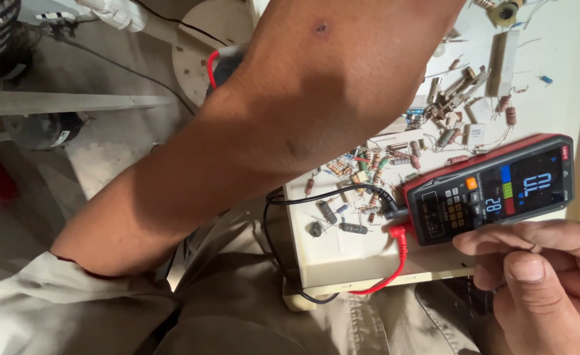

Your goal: Testing various electronic components like resistors using a digital multimeter and sorting them in a tray.

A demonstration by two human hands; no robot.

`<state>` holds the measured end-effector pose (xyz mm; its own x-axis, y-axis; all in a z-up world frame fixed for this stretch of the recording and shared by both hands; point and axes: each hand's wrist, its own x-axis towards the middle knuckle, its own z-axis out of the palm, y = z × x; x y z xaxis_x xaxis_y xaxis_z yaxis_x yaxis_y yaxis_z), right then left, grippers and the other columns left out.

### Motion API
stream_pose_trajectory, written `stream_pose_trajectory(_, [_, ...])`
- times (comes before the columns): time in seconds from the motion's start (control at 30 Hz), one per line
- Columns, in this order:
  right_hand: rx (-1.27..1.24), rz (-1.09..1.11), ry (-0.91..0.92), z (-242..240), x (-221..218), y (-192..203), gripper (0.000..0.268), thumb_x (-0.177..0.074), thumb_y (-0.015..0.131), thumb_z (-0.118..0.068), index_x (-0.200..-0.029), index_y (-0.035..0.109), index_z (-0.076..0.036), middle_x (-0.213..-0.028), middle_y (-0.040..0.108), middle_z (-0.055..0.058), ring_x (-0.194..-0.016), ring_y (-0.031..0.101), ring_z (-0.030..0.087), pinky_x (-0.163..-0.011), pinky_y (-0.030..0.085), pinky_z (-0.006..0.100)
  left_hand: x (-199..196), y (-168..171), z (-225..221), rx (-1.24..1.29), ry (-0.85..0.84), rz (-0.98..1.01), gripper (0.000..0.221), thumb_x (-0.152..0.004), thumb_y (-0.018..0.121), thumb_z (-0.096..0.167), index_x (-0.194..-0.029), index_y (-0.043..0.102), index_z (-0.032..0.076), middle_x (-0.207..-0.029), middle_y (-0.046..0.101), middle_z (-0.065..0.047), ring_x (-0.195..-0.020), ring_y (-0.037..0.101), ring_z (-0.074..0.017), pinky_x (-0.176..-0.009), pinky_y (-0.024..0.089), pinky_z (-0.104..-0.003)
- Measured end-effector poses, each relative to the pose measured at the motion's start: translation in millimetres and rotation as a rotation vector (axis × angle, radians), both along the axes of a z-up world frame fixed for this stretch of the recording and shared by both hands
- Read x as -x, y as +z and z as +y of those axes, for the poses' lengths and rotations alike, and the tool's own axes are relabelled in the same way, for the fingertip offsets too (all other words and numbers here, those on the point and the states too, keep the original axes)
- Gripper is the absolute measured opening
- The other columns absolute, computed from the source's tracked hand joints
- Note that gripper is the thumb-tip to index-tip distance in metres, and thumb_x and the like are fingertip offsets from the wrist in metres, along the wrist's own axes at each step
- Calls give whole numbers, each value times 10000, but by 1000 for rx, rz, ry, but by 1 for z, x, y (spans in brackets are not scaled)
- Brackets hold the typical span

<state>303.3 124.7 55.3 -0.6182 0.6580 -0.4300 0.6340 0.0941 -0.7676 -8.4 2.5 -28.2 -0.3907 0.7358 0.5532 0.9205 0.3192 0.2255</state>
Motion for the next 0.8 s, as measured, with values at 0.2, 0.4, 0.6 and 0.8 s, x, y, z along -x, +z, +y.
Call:
stream_pose_trajectory(0.2, [62,203,-8,-2,-4,-15,308,-1166,606,-100,-1431,586,57,-1274,860,316,-1072,874,306,-870,674,290,-11,46,-24,276,-65,-500,226,-1114,565,157,-895,608,185,-795,672,-76,-641,601,-457,-518,392,-671])
stream_pose_trajectory(0.4, [39,347,-29,-10,5,-20,252,-1099,669,-100,-1284,617,63,-1146,874,346,-867,876,297,-697,639,272,-14,56,-48,-2,-292,-828,199,-1111,608,123,-1249,745,81,-1165,850,-70,-1024,800,-257,-923,557,-425])
stream_pose_trajectory(0.6, [-15,320,-18,-13,10,-21,236,-1091,659,-44,-1278,632,98,-1110,875,341,-810,852,296,-672,641,283,-18,64,-51,61,-258,-935,725,-1162,258,645,-1361,746,147,-1094,848,10,-999,842,-160,-913,606,-357])
stream_pose_trajectory(0.8, [-11,345,-44,-16,14,-21,241,-1079,679,-29,-1271,640,111,-1096,863,346,-878,890,322,-668,641,278,-25,72,-52,30,-229,-963,602,-1177,326,538,-1275,762,134,-1183,864,9,-1050,829,-156,-905,594,-338])
